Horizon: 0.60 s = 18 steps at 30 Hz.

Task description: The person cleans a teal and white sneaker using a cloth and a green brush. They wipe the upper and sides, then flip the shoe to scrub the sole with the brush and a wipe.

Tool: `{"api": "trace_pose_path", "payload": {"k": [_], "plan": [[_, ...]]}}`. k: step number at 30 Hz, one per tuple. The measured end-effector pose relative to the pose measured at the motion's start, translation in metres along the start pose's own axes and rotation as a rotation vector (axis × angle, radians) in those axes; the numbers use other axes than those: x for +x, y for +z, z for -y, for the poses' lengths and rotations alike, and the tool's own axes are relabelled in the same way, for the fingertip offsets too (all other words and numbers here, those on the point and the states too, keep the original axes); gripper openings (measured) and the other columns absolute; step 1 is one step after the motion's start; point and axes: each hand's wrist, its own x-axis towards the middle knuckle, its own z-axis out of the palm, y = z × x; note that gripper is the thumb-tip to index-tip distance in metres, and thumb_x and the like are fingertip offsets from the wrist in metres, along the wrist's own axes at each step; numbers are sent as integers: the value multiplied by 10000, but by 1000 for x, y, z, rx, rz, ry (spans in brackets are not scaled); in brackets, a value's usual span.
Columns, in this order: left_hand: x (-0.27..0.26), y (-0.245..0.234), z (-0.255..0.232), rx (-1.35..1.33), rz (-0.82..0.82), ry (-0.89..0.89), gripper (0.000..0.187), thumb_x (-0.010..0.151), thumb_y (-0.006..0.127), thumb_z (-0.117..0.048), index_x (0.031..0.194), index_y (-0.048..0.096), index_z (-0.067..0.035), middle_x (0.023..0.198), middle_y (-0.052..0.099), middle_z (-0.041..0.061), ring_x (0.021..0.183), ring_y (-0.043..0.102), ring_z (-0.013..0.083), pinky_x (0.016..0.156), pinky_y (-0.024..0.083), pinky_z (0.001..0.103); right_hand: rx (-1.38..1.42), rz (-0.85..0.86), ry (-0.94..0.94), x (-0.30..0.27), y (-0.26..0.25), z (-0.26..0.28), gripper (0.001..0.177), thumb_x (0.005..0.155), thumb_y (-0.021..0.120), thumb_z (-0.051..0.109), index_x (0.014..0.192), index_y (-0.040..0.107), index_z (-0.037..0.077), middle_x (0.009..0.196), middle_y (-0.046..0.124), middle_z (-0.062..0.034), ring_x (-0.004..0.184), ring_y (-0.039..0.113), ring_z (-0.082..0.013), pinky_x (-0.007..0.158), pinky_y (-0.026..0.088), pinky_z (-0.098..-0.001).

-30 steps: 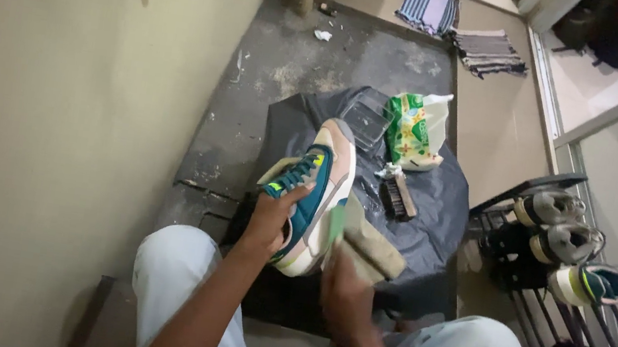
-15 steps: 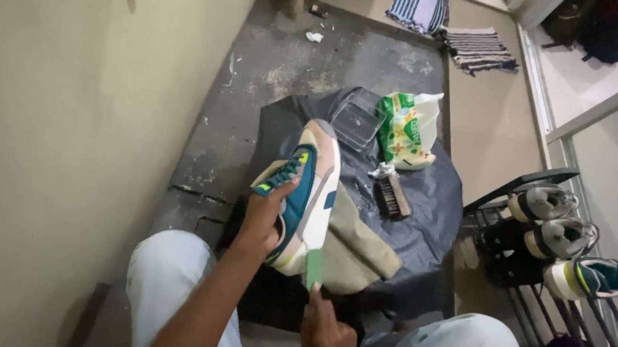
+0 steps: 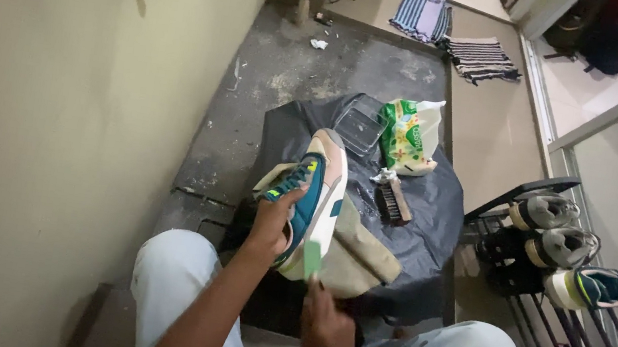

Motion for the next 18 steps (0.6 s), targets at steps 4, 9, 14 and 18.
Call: {"api": "trace_pose_path", "payload": {"k": [4,9,14,18], "plan": [[-5,2,-3,-19,45,27,667,773,756,-156,1409,592,-41,1370,679,145,1207,668,341,1055,541,450,51,-63,12,-13,5,-14,407,1004,570,116,1397,564,15,852,643,-105,378,452,-156,361,374,-316],[-29,12,5,51,55,127,699,736,920,-169,1290,610,123,1356,610,307,1266,579,346,965,530,560,-119,-271,167,69,16,-68,368,982,611,231,1311,670,78,884,732,-140,537,682,-257,482,521,-361],[-3,3,7,-8,10,56,712,742,856,-160,1349,577,86,1380,596,264,1264,574,360,998,525,530,90,-132,167,71,-27,-28,366,1009,561,155,1349,593,25,1001,720,-177,711,711,-300,627,568,-384],[2,-2,1,-103,22,67,720,740,764,-136,1431,575,-53,1404,658,162,1262,642,344,1106,508,458,-11,-30,5,-19,-1,-7,496,1013,585,152,1466,475,-17,878,635,-103,428,500,-175,372,409,-343]]}}
